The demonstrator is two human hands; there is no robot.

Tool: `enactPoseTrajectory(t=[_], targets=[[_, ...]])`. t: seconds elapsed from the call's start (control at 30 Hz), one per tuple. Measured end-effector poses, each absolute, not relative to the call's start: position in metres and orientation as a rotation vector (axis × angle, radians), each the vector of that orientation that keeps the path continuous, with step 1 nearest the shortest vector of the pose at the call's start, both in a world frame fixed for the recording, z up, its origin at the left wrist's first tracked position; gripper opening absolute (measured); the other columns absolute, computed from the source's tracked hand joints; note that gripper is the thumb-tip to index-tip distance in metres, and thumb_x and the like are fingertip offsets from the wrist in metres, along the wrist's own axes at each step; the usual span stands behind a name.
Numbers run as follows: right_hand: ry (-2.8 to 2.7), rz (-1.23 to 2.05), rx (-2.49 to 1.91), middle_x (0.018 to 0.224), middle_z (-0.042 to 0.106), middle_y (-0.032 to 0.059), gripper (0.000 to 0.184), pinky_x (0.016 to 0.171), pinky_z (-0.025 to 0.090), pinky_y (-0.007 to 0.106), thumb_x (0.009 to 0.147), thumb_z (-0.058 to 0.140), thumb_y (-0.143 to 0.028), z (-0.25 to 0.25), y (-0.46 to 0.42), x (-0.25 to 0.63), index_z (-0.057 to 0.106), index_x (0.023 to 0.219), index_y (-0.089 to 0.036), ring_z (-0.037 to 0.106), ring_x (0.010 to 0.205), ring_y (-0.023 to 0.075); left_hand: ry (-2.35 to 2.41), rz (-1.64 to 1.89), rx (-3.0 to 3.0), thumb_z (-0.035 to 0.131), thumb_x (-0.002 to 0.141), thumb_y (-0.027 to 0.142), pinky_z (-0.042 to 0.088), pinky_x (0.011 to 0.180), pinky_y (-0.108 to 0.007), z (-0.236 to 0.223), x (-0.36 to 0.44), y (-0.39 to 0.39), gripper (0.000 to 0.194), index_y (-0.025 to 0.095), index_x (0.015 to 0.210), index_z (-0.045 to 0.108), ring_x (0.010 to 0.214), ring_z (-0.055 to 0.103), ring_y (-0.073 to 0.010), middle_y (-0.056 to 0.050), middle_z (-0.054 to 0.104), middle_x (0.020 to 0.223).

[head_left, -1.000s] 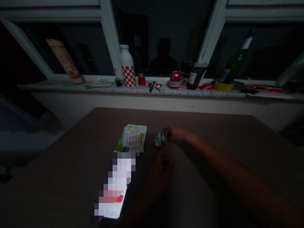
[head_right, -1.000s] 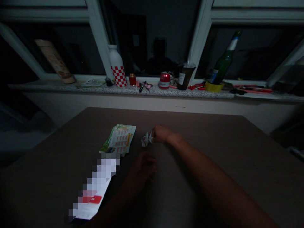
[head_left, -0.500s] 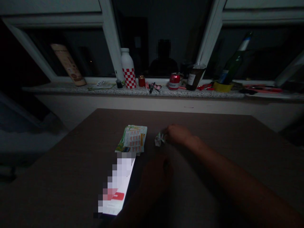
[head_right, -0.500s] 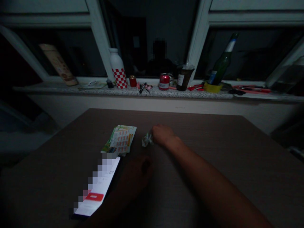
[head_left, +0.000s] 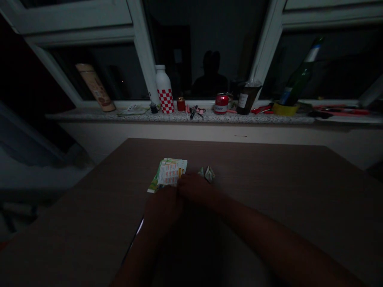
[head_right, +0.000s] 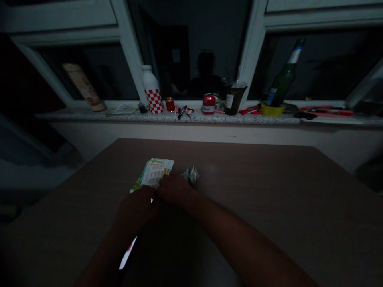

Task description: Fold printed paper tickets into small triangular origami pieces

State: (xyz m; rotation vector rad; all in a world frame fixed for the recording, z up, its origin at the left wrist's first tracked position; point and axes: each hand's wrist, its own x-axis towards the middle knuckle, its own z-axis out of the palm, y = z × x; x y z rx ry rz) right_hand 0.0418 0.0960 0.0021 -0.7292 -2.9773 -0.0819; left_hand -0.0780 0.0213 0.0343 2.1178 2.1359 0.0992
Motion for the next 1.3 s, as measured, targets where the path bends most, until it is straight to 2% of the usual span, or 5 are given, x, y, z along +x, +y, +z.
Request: enactPoseTrajectory(t=[0.53, 0.8, 0.97, 1.13, 1.3], targets=[[-2.881, 0.034, -0.767, 0.092, 0.070, 0.0135, 0.018, 0.080, 0.045, 0.036, 0.088, 0.054, -0.017, -0.015, 0.097, 0.043, 0.071, 0.088, -0.011, 0.063, 0.091, 0.0256, 2.189, 0.190, 2.194, 0.043, 0.088, 0.031, 0.041, 0.064, -0.029, 0.037, -0.085, 0.020, 0.029, 0.017, 0.080, 0.067, 0.078, 0.066, -0.0219, -0.008, 0.071, 0.085], [-2.464, 0.393, -1.093, 0.082, 0.074, 0.0133, 0.017, 0.072, 0.044, 0.032, 0.084, 0.061, -0.021, -0.012, 0.098, 0.052, 0.073, 0.076, -0.012, 0.067, 0.081, 0.0249, 2.185, 0.357, 2.234, 0.045, 0.088, 0.030, 0.043, 0.063, -0.030, 0.036, -0.085, 0.018, 0.026, 0.018, 0.077, 0.066, 0.075, 0.066, -0.0219, -0.007, 0.071, 0.083], [-1.923, 0.725, -1.161, 0.080, 0.075, 0.0058, 0.019, 0.064, 0.046, 0.027, 0.085, 0.061, -0.032, -0.006, 0.096, 0.063, 0.071, 0.082, -0.016, 0.067, 0.071, 0.0180, 2.105, 0.890, 2.302, 0.049, 0.087, 0.029, 0.046, 0.063, -0.029, 0.029, -0.083, 0.018, 0.020, 0.018, 0.079, 0.063, 0.071, 0.065, -0.0202, -0.005, 0.069, 0.079], [-1.421, 1.039, -1.125, 0.076, 0.074, 0.0064, 0.027, 0.057, 0.050, 0.028, 0.084, 0.056, -0.040, 0.001, 0.078, 0.099, 0.064, 0.088, -0.015, 0.067, 0.062, 0.0166, 1.681, 1.397, 2.587, 0.055, 0.086, 0.022, 0.051, 0.080, -0.034, 0.021, -0.073, 0.014, 0.010, 0.016, 0.091, 0.060, 0.089, 0.062, -0.0216, -0.009, 0.065, 0.092], [-1.133, 1.257, -1.153, 0.068, 0.071, 0.0042, 0.029, 0.056, 0.051, 0.026, 0.073, 0.070, -0.042, -0.006, 0.038, 0.158, 0.064, 0.082, -0.015, 0.064, 0.056, 0.0140, 1.434, 1.183, 2.728, 0.057, 0.084, 0.018, 0.050, 0.087, -0.039, 0.009, -0.050, 0.007, 0.017, 0.017, 0.101, 0.058, 0.101, 0.057, -0.0235, -0.011, 0.061, 0.108]])
